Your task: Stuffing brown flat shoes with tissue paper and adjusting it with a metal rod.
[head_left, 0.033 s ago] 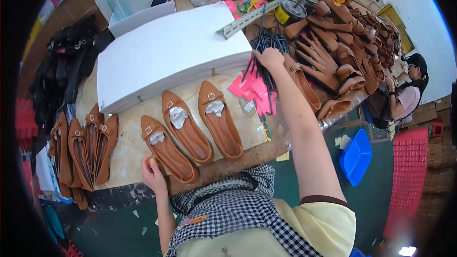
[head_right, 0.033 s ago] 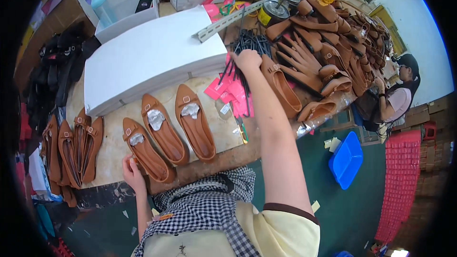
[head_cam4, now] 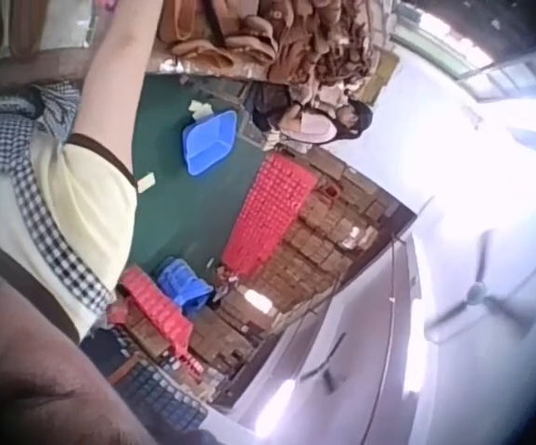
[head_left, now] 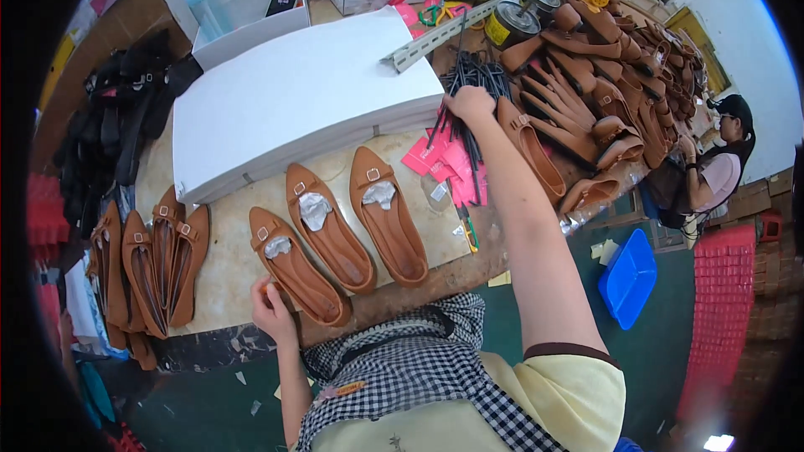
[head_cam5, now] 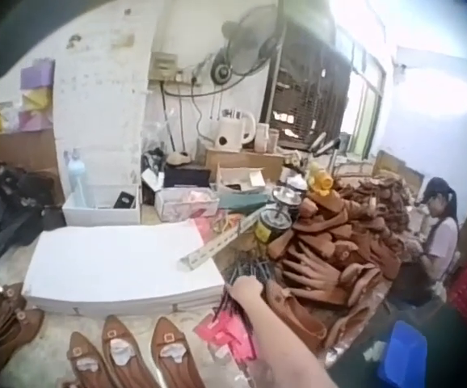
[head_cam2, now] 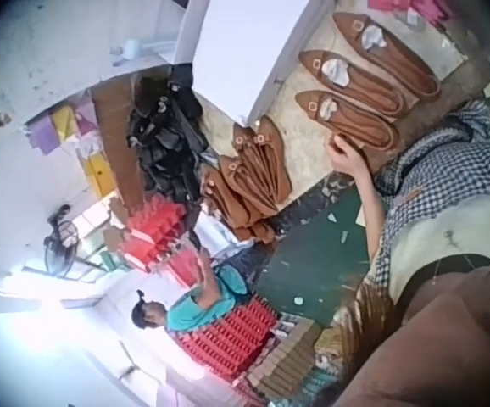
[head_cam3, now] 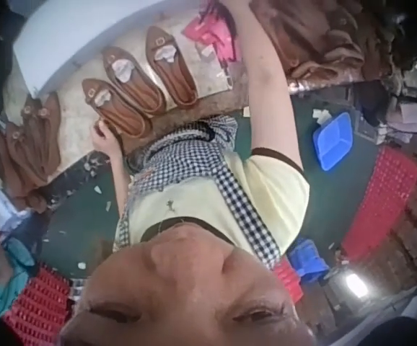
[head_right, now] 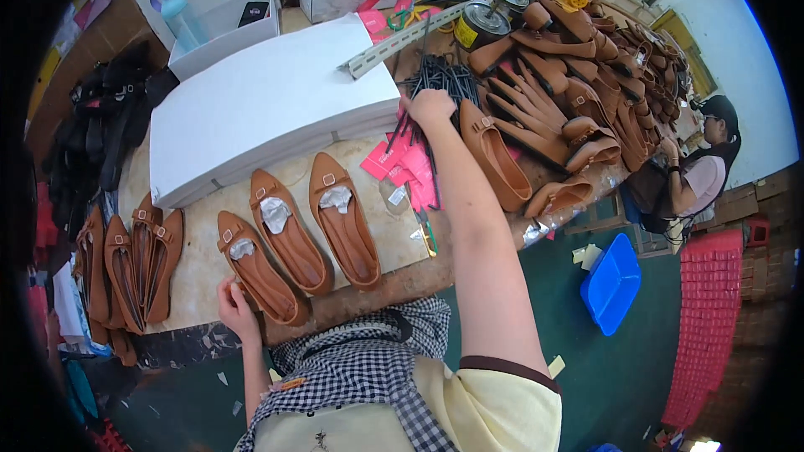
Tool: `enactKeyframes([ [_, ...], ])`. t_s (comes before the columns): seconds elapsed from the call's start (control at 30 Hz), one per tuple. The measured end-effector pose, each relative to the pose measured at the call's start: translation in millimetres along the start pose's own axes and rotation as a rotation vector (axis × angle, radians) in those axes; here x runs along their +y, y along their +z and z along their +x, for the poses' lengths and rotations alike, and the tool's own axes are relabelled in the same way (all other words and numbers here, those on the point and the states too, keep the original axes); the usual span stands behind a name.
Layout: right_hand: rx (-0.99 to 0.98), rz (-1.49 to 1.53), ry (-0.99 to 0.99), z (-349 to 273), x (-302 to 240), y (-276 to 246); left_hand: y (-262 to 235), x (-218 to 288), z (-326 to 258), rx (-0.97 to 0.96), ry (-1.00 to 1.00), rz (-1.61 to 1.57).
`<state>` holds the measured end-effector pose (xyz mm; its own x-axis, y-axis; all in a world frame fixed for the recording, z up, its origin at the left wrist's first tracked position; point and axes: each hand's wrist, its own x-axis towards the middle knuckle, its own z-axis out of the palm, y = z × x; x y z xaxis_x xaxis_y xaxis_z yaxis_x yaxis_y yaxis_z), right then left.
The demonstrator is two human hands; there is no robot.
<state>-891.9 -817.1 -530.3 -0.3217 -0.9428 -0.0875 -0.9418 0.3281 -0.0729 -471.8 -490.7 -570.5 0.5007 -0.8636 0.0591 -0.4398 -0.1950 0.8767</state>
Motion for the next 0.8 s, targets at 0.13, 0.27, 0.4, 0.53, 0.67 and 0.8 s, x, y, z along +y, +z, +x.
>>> enactKeyframes([
  [0.13, -0.129, 0.043, 0.008, 21.9, -8.9, 3.2, 5.7, -18.3, -1.0, 0.11, 0.15, 0.027],
  [0.27, -0.288, 0.191, 0.025, 40.5, 28.0, -7.0, 9.1, -10.6, 0.9, 0.108, 0.14, -0.008],
  [0.4, -0.592, 1.129, 0.085, 15.4, 84.1, -13.2, 5.9, -14.1, 1.5, 0.087, 0.096, -0.012],
  [0.53, -0.418, 1.285, 0.051, -36.4, 99.0, -44.5, 6.9, -13.8, 2.9, 0.106, 0.131, 0.008],
  [0.67, -0.332, 1.405, 0.028, -73.5, 97.0, -87.6, 6.5, -8.4, 3.0, 0.094, 0.127, 0.016],
  [0.8, -0.118, 1.579, -0.139, -92.8, 80.5, -114.6, 7.8, -14.6, 2.3, 0.108, 0.16, 0.003],
])
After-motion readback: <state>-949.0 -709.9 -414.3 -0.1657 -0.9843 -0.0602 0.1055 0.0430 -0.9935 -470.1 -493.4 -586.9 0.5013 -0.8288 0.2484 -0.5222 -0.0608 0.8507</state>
